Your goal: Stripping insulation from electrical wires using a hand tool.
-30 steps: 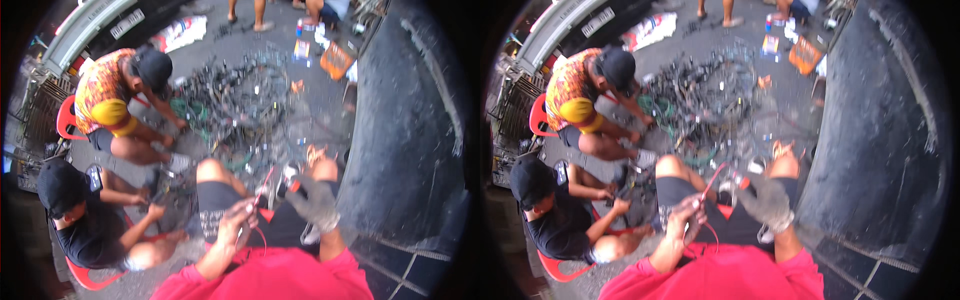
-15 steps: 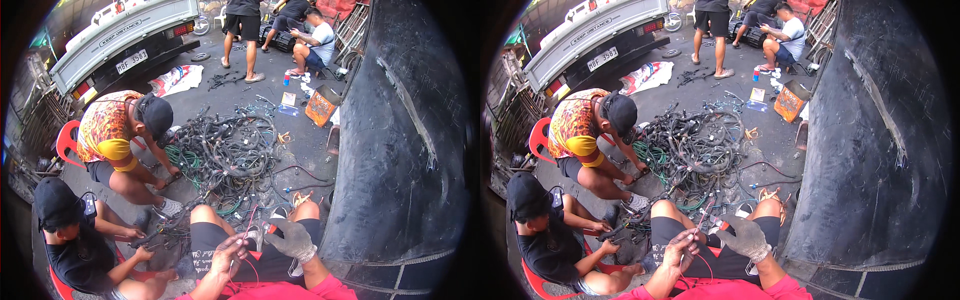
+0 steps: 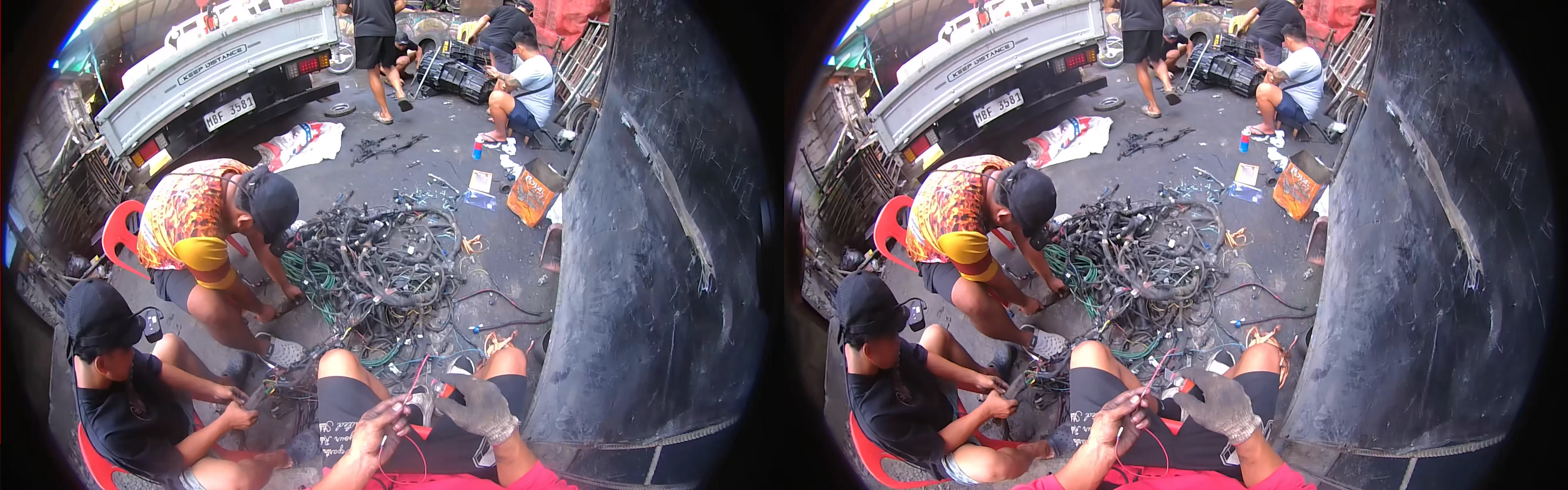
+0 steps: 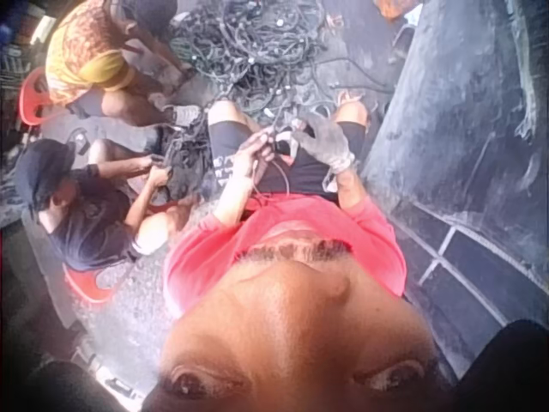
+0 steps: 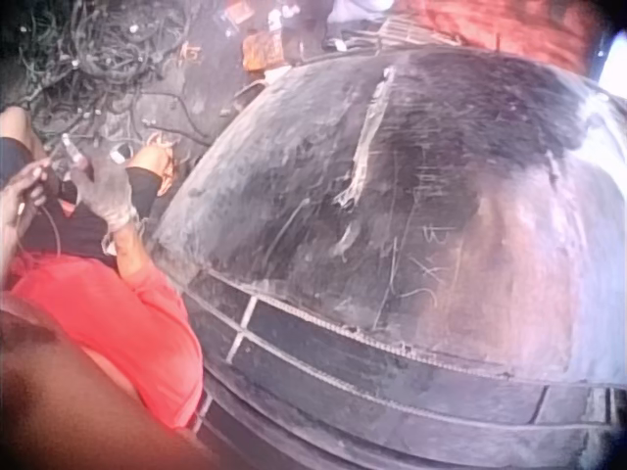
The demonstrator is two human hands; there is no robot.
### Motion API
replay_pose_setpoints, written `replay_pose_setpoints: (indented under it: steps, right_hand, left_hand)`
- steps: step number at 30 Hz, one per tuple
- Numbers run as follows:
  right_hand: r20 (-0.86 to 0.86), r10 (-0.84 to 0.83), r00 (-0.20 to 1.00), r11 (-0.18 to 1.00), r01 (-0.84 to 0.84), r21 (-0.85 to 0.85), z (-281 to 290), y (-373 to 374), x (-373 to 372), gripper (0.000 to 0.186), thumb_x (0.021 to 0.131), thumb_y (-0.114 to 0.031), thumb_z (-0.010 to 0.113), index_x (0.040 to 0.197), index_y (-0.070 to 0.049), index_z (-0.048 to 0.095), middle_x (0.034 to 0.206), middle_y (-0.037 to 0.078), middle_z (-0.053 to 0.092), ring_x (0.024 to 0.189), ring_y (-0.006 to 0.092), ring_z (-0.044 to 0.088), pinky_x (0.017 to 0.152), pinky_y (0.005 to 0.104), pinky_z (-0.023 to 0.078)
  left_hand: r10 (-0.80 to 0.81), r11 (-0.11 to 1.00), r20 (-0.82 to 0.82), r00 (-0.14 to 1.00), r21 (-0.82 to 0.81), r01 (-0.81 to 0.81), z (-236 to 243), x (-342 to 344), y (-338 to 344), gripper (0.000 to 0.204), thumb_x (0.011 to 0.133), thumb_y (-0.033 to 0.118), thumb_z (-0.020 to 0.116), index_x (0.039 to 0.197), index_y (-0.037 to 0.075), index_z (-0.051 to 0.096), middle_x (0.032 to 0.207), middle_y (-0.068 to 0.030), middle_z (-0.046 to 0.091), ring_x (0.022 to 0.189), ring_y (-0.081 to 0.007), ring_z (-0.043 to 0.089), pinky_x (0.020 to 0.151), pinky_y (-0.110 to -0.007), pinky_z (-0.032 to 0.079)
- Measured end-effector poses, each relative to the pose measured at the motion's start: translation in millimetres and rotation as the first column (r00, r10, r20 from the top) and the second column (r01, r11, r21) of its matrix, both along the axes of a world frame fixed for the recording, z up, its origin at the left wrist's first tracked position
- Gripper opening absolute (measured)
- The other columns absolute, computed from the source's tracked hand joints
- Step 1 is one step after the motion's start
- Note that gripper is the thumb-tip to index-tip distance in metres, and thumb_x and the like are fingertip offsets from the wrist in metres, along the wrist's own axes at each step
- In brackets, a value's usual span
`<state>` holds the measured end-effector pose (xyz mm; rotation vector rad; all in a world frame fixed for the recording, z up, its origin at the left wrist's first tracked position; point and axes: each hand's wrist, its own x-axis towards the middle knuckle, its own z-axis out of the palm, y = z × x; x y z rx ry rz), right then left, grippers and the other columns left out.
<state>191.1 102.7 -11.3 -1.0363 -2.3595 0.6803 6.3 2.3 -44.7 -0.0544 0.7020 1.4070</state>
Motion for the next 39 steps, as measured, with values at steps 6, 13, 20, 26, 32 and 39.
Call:
replay_pose_setpoints:
  steps: [6, 13, 20, 26, 32, 39]
  right_hand:
    - [-0.005, -0.044, 0.999, 0.991, 0.043, -0.128, 8, -7, -2, 0.04, 0.074, -0.03, 0.07, 0.108, -0.011, 0.06, 0.084, 0.014, 0.065, 0.077, 0.0329, 0.065, 0.064, 0.0398, 0.051]
    - [-0.274, 0.05, 0.96, 0.991, -0.082, -0.107, 26, -12, -17, 0.039, 0.072, -0.013, 0.074, 0.107, -0.003, 0.061, 0.079, 0.014, 0.063, 0.065, 0.0236, 0.062, 0.059, 0.0314, 0.048]
    - [-0.297, 0.135, 0.945, 0.974, -0.182, -0.138, 37, -23, -32, 0.039, 0.068, -0.012, 0.076, 0.103, -0.004, 0.061, 0.08, 0.014, 0.062, 0.07, 0.0312, 0.062, 0.059, 0.0369, 0.049]
    - [-0.32, 0.147, 0.936, 0.979, -0.184, -0.089, 39, -30, -38, 0.04, 0.068, -0.009, 0.077, 0.103, -0.002, 0.059, 0.074, 0.012, 0.061, 0.062, 0.0265, 0.062, 0.054, 0.0326, 0.047]
    - [-0.253, 0.123, 0.96, 0.983, -0.153, -0.101, 42, -25, -41, 0.039, 0.068, -0.008, 0.076, 0.103, -0.001, 0.06, 0.074, 0.012, 0.061, 0.061, 0.0258, 0.062, 0.054, 0.0322, 0.048]
    - [-0.243, 0.131, 0.961, 0.985, -0.153, -0.074, 42, -20, -40, 0.039, 0.069, -0.007, 0.076, 0.104, -0.001, 0.06, 0.076, 0.012, 0.062, 0.062, 0.0251, 0.063, 0.054, 0.0318, 0.048]
  left_hand:
    - [-0.015, 0.997, -0.015, 1.0, -0.079, 0.014, 9, 2, -5, 0.031, 0.087, 0.004, 0.057, 0.115, -0.006, 0.052, 0.088, -0.0081, 0.057, 0.063, -0.0113, 0.045, 0.058, -0.026, 0.04]
    - [0.029, 1.0, -0.052, 0.998, 0.005, -0.029, 31, 1, -2, 0.03, 0.086, 0.004, 0.058, 0.114, -0.004, 0.053, 0.087, -0.0059, 0.056, 0.064, -0.0091, 0.045, 0.058, -0.023, 0.039]
    - [0.072, 0.99, -0.069, 0.995, 0.123, -0.064, 34, -3, 0, 0.028, 0.09, 0.004, 0.055, 0.116, -0.005, 0.056, 0.091, -0.0053, 0.06, 0.065, -0.0075, 0.046, 0.06, -0.022, 0.04]
    - [0.069, 0.991, -0.043, 0.997, 0.118, -0.064, 36, -5, -12, 0.028, 0.089, 0.003, 0.055, 0.116, -0.004, 0.056, 0.093, -0.0077, 0.06, 0.066, -0.0084, 0.046, 0.06, -0.022, 0.04]
    - [0.054, 0.995, -0.055, 0.997, 0.085, -0.049, 37, -10, -13, 0.033, 0.089, 0.005, 0.055, 0.12, -0.004, 0.053, 0.094, -0.0088, 0.056, 0.065, -0.0079, 0.045, 0.06, -0.022, 0.041]
    - [0.058, 0.993, -0.051, 0.997, 0.103, -0.053, 36, -10, -8, 0.032, 0.089, 0.004, 0.055, 0.12, -0.004, 0.053, 0.093, -0.0092, 0.056, 0.064, -0.0075, 0.045, 0.061, -0.022, 0.04]
